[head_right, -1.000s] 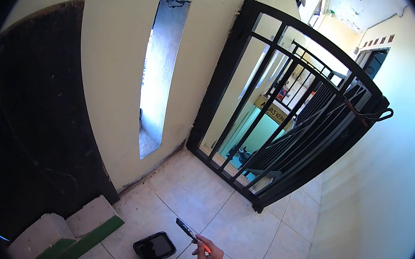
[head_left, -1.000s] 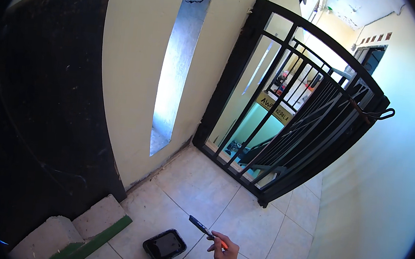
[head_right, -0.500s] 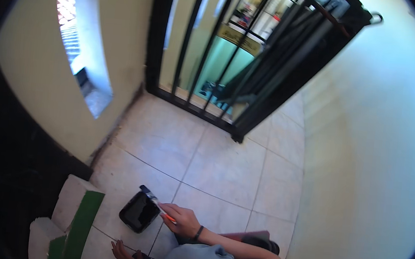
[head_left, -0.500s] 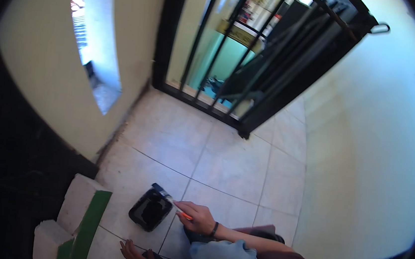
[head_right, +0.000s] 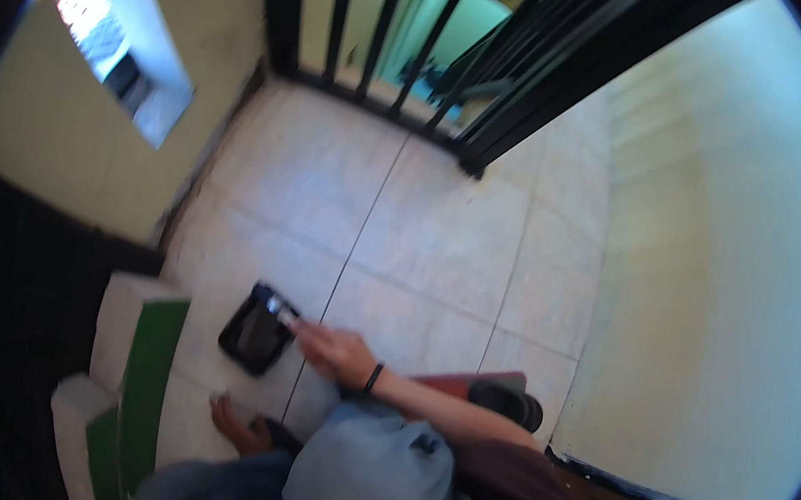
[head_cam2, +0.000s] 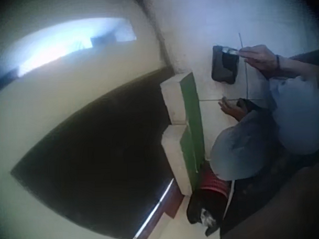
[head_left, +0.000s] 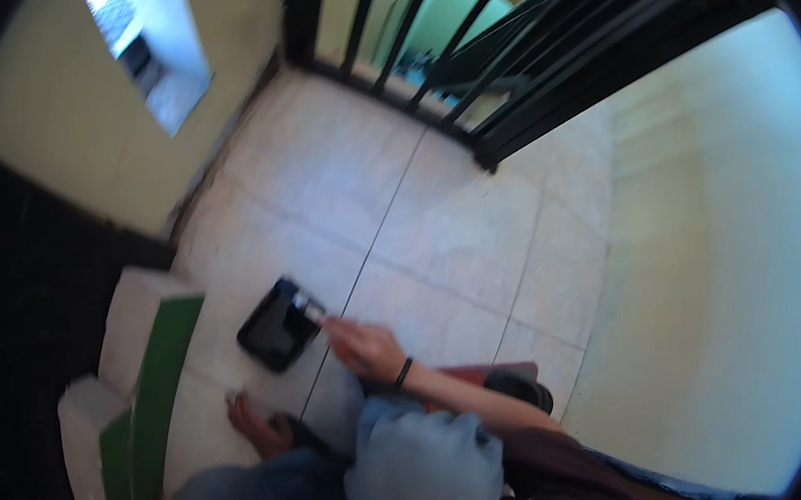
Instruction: The person paints a metal gate using a paintbrush dipped in a paint container, repositions the gate against the wall, and paints the frame of the gate.
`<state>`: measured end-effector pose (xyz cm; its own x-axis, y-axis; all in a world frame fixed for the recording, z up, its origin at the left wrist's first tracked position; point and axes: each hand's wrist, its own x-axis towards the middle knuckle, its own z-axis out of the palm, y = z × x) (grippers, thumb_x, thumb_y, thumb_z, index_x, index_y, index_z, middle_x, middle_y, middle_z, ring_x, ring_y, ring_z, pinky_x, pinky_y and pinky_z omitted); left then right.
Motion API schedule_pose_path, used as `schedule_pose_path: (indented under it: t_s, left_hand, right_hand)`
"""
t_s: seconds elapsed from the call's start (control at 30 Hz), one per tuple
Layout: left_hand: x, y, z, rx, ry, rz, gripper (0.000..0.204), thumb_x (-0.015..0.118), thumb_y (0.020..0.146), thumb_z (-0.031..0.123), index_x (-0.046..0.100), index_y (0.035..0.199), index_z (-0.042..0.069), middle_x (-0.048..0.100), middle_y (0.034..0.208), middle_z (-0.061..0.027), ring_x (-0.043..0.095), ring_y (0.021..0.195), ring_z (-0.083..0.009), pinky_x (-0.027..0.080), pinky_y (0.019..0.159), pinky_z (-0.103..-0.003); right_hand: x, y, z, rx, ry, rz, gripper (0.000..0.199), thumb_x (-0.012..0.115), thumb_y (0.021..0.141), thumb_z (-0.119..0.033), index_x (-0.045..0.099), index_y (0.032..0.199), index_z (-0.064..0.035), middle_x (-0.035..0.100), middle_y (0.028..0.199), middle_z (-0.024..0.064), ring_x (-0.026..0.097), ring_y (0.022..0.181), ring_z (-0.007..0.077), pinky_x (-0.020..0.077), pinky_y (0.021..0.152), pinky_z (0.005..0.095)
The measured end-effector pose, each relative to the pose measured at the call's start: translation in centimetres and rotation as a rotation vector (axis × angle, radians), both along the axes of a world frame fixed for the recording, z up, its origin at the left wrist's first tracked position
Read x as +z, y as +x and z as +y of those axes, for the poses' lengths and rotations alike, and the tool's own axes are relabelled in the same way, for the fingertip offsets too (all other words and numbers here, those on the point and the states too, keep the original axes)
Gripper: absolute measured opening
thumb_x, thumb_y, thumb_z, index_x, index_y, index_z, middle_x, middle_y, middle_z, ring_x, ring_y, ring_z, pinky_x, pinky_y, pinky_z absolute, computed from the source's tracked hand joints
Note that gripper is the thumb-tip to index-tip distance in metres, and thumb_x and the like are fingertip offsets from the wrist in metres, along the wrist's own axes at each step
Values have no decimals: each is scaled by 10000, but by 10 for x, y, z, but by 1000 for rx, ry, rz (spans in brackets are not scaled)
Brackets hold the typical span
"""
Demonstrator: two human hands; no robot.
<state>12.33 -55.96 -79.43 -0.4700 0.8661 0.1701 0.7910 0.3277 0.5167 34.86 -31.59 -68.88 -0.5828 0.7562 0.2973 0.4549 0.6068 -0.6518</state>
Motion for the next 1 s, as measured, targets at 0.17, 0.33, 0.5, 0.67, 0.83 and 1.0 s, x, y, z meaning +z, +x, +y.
schedule_pose_path:
  t_s: [0.17,0.33,0.5,0.67,0.83,1.0]
  left_hand:
    - [12,5,17,-32,-73,5,865,514,1017,613,369,1526,-70,414,1542,-266,279,1505,-514,191,1207,-649]
    - [34,6,20,-8,-174,-59,870,543,1007,600,352,1530,-68,387,1546,-262,218,1532,-499,151,1218,-660]
    - [28,-2,17,-6,-160,-111,896,647,948,571,357,1520,-53,392,1528,-255,206,1530,-511,137,1209,-697]
    - [20,-1,16,-19,-89,-78,907,593,952,626,372,1498,-64,407,1506,-271,228,1504,-537,158,1201,-706]
    - [14,9,10,8,8,145,788,634,963,569,483,1429,-48,575,1325,-258,471,1398,-484,349,1127,-661]
    - [2,-4,6,66,105,25,570,685,990,444,614,1300,-29,652,1241,-206,601,1153,-436,474,999,-542]
  right_hand:
    - [-17,1,23,28,95,2,479,738,879,-40,664,1352,-54,723,1214,146,717,747,297,584,625,379]
    - [-32,-10,24,67,144,5,503,769,873,-66,654,1362,-35,718,1241,140,685,668,277,556,594,368]
    - [-43,-28,17,71,130,-63,533,793,858,-80,650,1370,-32,714,1268,141,663,635,262,529,561,358]
    - [-53,-28,11,55,214,-101,527,778,875,-109,647,1384,-63,714,1296,109,673,640,229,512,543,333]
    - [-38,-18,4,32,248,-199,520,816,858,-222,686,1355,-142,721,1266,93,656,592,199,527,540,319]
    - [11,5,13,-12,243,-264,524,813,865,-341,687,1351,-193,699,1289,69,653,607,182,520,528,311]
